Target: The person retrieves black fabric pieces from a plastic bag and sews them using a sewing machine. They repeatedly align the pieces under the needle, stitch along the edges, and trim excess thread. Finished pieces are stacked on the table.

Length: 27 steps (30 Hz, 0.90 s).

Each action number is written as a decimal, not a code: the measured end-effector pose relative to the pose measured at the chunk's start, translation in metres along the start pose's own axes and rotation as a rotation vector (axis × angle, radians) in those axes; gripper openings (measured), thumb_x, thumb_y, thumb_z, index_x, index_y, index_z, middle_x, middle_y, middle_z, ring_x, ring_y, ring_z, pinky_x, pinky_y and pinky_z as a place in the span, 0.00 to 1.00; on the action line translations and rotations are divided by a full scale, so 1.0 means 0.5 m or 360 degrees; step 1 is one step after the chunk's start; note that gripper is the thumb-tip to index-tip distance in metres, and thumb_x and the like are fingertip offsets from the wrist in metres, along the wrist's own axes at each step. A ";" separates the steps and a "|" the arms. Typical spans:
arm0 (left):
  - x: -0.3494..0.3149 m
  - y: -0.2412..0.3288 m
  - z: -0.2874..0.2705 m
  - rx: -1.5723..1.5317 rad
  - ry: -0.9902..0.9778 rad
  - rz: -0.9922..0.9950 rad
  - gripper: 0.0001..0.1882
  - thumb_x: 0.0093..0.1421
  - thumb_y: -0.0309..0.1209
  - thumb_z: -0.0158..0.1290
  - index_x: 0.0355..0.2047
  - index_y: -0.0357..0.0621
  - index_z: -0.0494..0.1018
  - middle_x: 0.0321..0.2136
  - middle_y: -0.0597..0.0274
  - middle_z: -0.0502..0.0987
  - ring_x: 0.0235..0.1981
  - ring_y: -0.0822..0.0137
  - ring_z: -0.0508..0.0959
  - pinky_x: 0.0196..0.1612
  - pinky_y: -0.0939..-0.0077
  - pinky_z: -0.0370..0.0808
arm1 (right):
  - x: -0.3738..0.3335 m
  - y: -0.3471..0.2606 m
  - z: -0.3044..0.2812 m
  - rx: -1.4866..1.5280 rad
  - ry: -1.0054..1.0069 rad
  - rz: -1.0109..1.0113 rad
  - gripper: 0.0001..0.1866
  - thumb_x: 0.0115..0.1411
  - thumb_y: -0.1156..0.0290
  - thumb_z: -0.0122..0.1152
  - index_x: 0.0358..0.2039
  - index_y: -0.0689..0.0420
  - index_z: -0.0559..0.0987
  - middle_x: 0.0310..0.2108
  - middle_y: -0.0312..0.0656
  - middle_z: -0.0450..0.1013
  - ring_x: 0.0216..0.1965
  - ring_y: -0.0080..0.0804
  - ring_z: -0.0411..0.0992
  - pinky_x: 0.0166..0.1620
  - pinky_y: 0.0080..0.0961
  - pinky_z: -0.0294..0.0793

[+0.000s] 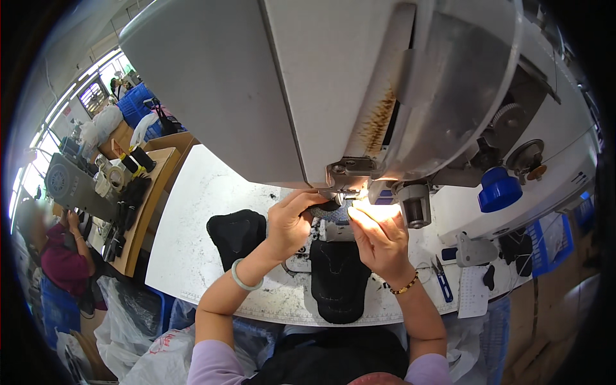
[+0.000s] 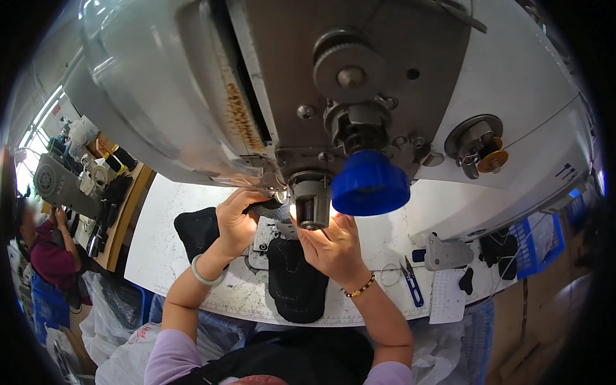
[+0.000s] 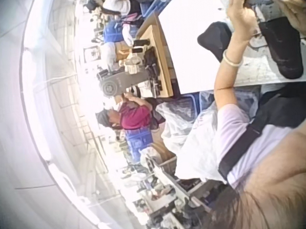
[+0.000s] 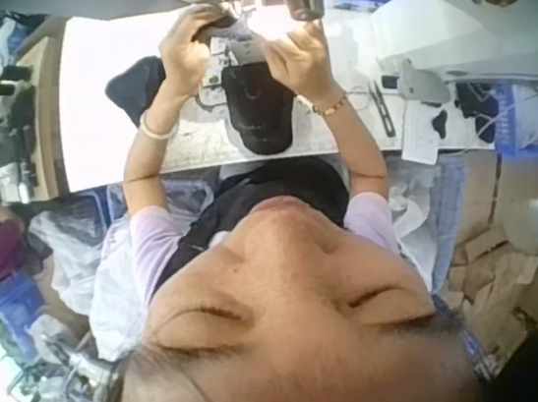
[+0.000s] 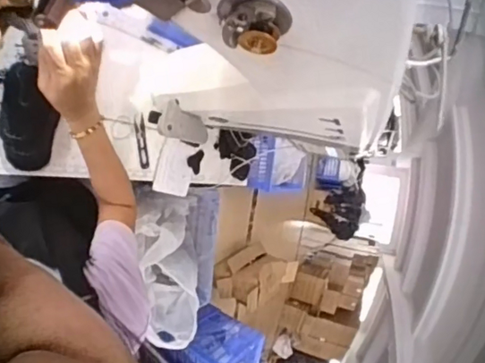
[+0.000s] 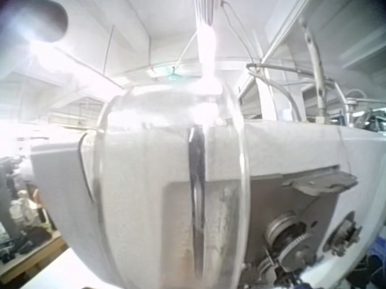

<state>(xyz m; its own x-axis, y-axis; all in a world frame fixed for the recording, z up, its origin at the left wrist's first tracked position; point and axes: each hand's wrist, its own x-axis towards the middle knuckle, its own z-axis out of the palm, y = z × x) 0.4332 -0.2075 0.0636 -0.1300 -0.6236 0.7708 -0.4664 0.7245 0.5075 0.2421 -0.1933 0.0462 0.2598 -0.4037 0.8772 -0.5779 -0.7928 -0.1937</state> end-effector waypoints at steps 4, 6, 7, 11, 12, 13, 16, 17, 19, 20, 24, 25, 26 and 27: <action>0.012 -0.006 -0.014 -0.0033 -0.0083 0.0094 0.19 0.42 0.07 0.48 0.34 0.37 0.77 0.37 0.55 0.78 0.35 0.61 0.80 0.36 0.76 0.76 | -0.006 0.001 0.009 -0.0070 0.0045 -0.0015 0.12 0.50 0.75 0.66 0.37 0.53 0.81 0.36 0.35 0.73 0.36 0.31 0.70 0.44 0.28 0.66; 0.017 -0.011 -0.026 0.0044 -0.0143 0.0208 0.20 0.42 0.08 0.49 0.34 0.39 0.78 0.37 0.55 0.78 0.35 0.61 0.80 0.36 0.77 0.76 | -0.009 0.001 0.013 -0.0129 0.0031 0.0000 0.12 0.49 0.69 0.67 0.37 0.46 0.82 0.33 0.30 0.70 0.34 0.27 0.67 0.47 0.28 0.62; 0.019 -0.012 -0.030 0.0065 -0.0186 0.0222 0.20 0.42 0.09 0.50 0.35 0.40 0.78 0.37 0.56 0.78 0.35 0.61 0.80 0.36 0.77 0.76 | -0.007 0.001 0.014 -0.0138 0.0046 -0.0003 0.12 0.49 0.69 0.67 0.37 0.46 0.82 0.32 0.30 0.70 0.33 0.27 0.66 0.46 0.28 0.62; 0.025 -0.013 -0.044 0.0133 -0.0291 0.0299 0.20 0.43 0.10 0.51 0.36 0.41 0.77 0.38 0.56 0.78 0.36 0.60 0.79 0.36 0.75 0.77 | -0.003 0.001 0.010 -0.0171 0.0043 -0.0005 0.13 0.49 0.69 0.68 0.38 0.46 0.82 0.30 0.28 0.70 0.32 0.28 0.66 0.42 0.28 0.62; 0.025 -0.011 -0.048 0.0157 -0.0320 0.0316 0.21 0.42 0.10 0.51 0.37 0.41 0.77 0.39 0.56 0.77 0.37 0.59 0.79 0.37 0.74 0.77 | -0.003 0.000 0.012 -0.0167 0.0047 0.0004 0.13 0.49 0.69 0.68 0.38 0.46 0.82 0.29 0.29 0.70 0.32 0.28 0.66 0.41 0.28 0.62; 0.025 -0.009 -0.050 0.0182 -0.0349 0.0333 0.21 0.42 0.10 0.50 0.37 0.41 0.76 0.39 0.56 0.77 0.38 0.59 0.79 0.37 0.74 0.77 | -0.002 -0.002 0.012 -0.0163 0.0052 0.0013 0.14 0.49 0.70 0.68 0.38 0.47 0.81 0.29 0.29 0.70 0.32 0.29 0.66 0.41 0.28 0.63; 0.024 -0.001 -0.056 0.0347 -0.0396 0.0502 0.25 0.40 0.10 0.50 0.41 0.41 0.74 0.42 0.56 0.75 0.43 0.57 0.77 0.43 0.71 0.77 | 0.013 0.000 0.009 -0.0081 0.0096 -0.0024 0.15 0.49 0.70 0.69 0.39 0.48 0.81 0.31 0.29 0.70 0.33 0.29 0.67 0.40 0.28 0.63; 0.024 0.006 -0.059 0.0379 -0.0435 0.0493 0.25 0.41 0.11 0.50 0.42 0.40 0.73 0.42 0.55 0.75 0.45 0.56 0.76 0.45 0.69 0.76 | 0.013 0.000 0.009 -0.0091 0.0099 -0.0035 0.15 0.49 0.70 0.69 0.39 0.47 0.81 0.31 0.29 0.70 0.34 0.29 0.67 0.40 0.28 0.63; 0.024 0.021 -0.062 0.0439 -0.0525 0.0475 0.25 0.42 0.13 0.50 0.44 0.37 0.71 0.43 0.54 0.74 0.48 0.55 0.74 0.49 0.67 0.75 | 0.008 0.000 0.009 -0.0113 0.0107 -0.0045 0.16 0.49 0.70 0.69 0.40 0.47 0.80 0.33 0.30 0.71 0.34 0.29 0.68 0.41 0.28 0.63; 0.023 0.027 -0.062 0.0474 -0.0526 0.0528 0.24 0.43 0.14 0.50 0.44 0.35 0.71 0.43 0.53 0.73 0.48 0.54 0.74 0.49 0.67 0.74 | 0.004 -0.001 0.008 -0.0117 0.0092 -0.0039 0.15 0.49 0.71 0.68 0.39 0.50 0.80 0.35 0.32 0.72 0.35 0.30 0.69 0.42 0.28 0.64; 0.002 0.069 -0.044 0.0765 -0.0460 0.0617 0.21 0.47 0.19 0.50 0.44 0.27 0.69 0.43 0.47 0.72 0.49 0.51 0.73 0.51 0.65 0.73 | -0.002 -0.005 0.006 -0.0122 0.0056 -0.0031 0.13 0.48 0.74 0.68 0.37 0.54 0.79 0.39 0.36 0.73 0.38 0.33 0.70 0.44 0.29 0.65; -0.005 0.080 -0.037 0.0876 -0.0431 0.0600 0.21 0.47 0.20 0.50 0.44 0.26 0.68 0.42 0.46 0.71 0.49 0.50 0.73 0.51 0.65 0.73 | -0.001 -0.003 0.008 -0.0114 0.0047 -0.0027 0.13 0.48 0.74 0.68 0.37 0.54 0.79 0.39 0.36 0.73 0.38 0.33 0.70 0.44 0.29 0.65; -0.007 0.086 -0.034 0.0888 -0.0427 0.0552 0.21 0.46 0.19 0.50 0.44 0.25 0.68 0.42 0.44 0.71 0.49 0.50 0.73 0.52 0.66 0.72 | 0.001 -0.002 0.009 -0.0102 0.0028 0.0006 0.13 0.48 0.74 0.68 0.37 0.54 0.80 0.39 0.35 0.73 0.38 0.33 0.70 0.44 0.29 0.66; -0.011 0.087 -0.034 0.0871 -0.0433 0.0530 0.21 0.47 0.19 0.50 0.44 0.25 0.68 0.42 0.45 0.71 0.49 0.51 0.73 0.51 0.66 0.72 | 0.003 -0.003 0.009 -0.0091 0.0040 -0.0009 0.13 0.48 0.74 0.68 0.37 0.54 0.80 0.39 0.36 0.73 0.38 0.33 0.70 0.44 0.29 0.66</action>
<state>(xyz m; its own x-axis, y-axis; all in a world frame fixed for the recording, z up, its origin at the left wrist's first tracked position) 0.4285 -0.1677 0.0880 -0.5241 -0.4970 0.6916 -0.7285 0.6823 -0.0617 0.2466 -0.1948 0.0456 0.2439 -0.3870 0.8892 -0.6200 -0.7673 -0.1639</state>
